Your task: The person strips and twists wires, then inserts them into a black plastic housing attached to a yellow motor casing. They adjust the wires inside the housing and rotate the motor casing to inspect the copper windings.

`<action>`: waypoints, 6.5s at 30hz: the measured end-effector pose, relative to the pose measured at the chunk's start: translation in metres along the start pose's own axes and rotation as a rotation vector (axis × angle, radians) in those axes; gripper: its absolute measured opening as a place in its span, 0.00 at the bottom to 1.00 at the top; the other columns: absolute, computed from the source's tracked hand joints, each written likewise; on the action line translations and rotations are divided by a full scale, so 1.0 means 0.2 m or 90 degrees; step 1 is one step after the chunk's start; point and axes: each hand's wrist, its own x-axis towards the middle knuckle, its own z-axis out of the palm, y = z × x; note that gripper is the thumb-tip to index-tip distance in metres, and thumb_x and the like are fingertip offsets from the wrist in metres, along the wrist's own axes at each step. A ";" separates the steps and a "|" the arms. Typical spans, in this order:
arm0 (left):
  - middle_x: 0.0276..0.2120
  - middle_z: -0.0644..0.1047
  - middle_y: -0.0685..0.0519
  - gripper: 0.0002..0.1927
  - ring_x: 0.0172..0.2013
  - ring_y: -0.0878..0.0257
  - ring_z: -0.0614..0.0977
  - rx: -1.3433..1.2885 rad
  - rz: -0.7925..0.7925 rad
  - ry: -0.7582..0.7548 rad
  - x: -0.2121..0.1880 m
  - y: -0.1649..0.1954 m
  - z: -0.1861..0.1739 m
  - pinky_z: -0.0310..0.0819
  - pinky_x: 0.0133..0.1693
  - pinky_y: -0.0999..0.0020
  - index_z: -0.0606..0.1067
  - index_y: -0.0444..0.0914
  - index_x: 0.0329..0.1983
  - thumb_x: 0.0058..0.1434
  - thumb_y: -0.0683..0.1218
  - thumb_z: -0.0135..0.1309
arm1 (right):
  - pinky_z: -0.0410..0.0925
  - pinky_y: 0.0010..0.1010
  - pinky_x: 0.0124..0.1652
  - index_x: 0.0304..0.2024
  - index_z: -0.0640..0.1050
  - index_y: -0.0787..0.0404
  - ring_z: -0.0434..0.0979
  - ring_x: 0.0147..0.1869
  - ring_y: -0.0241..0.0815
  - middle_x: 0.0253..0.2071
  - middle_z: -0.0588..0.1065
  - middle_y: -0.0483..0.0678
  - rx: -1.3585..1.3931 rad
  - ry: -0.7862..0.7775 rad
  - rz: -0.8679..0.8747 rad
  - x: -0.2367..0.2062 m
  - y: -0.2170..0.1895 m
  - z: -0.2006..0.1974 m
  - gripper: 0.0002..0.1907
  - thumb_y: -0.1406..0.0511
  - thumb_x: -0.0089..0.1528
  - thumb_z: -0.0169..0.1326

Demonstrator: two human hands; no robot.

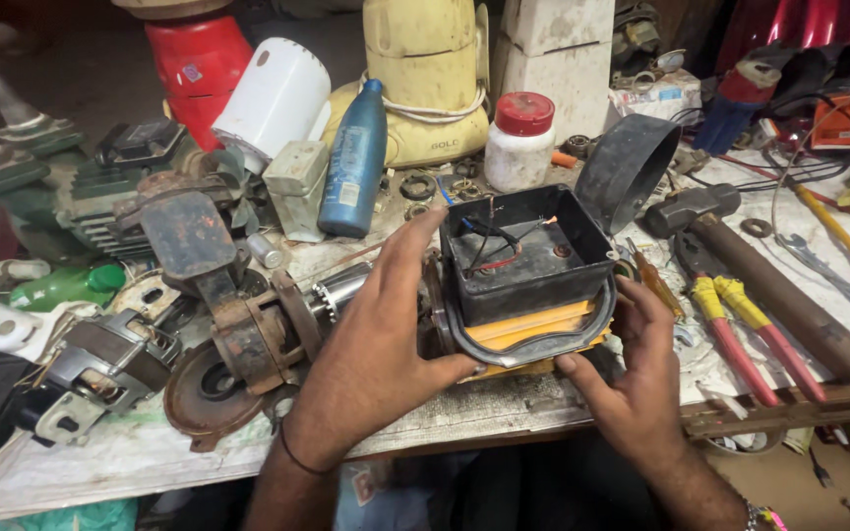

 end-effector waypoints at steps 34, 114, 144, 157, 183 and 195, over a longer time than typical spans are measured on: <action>0.35 0.77 0.55 0.11 0.38 0.71 0.75 -0.384 -0.148 0.199 0.00 -0.24 0.23 0.72 0.42 0.74 0.75 0.32 0.44 0.74 0.47 0.51 | 0.65 0.41 0.66 0.68 0.55 0.70 0.75 0.67 0.53 0.59 0.73 0.68 -0.086 -0.008 -0.017 -0.01 -0.05 0.00 0.32 0.67 0.66 0.53; 0.39 0.80 0.49 0.10 0.38 0.66 0.82 -0.232 -0.049 0.213 -0.01 -0.24 0.16 0.78 0.42 0.74 0.78 0.27 0.44 0.61 0.38 0.63 | 0.63 0.29 0.66 0.68 0.68 0.71 0.71 0.67 0.38 0.64 0.73 0.55 0.110 0.037 0.075 0.29 -0.11 -0.07 0.22 0.68 0.72 0.44; 0.41 0.82 0.49 0.10 0.40 0.66 0.85 -0.273 -0.060 0.201 0.00 -0.23 0.15 0.82 0.41 0.74 0.80 0.26 0.43 0.61 0.37 0.62 | 0.71 0.22 0.50 0.57 0.77 0.73 0.77 0.49 0.31 0.48 0.80 0.48 0.227 0.036 0.133 0.43 -0.06 -0.03 0.14 0.72 0.70 0.50; 0.38 0.81 0.47 0.08 0.38 0.63 0.85 -0.134 -0.006 0.200 0.00 -0.16 0.11 0.79 0.41 0.71 0.77 0.28 0.41 0.62 0.37 0.61 | 0.71 0.23 0.49 0.57 0.77 0.73 0.79 0.49 0.33 0.48 0.80 0.51 0.185 0.075 0.147 0.41 -0.05 -0.02 0.14 0.71 0.71 0.49; 0.52 0.77 0.47 0.07 0.50 0.63 0.84 -0.343 -0.055 0.134 0.00 -0.22 0.12 0.83 0.54 0.69 0.76 0.24 0.44 0.63 0.33 0.57 | 0.70 0.22 0.50 0.55 0.76 0.72 0.78 0.49 0.32 0.47 0.79 0.48 0.221 0.052 0.167 0.42 -0.06 -0.04 0.12 0.71 0.71 0.49; 0.45 0.80 0.47 0.07 0.47 0.63 0.85 -0.288 -0.066 0.136 0.00 -0.20 0.11 0.83 0.50 0.69 0.75 0.26 0.44 0.63 0.35 0.57 | 0.71 0.23 0.51 0.56 0.76 0.73 0.78 0.50 0.32 0.47 0.79 0.49 0.237 0.036 0.158 0.42 -0.03 -0.05 0.13 0.72 0.71 0.49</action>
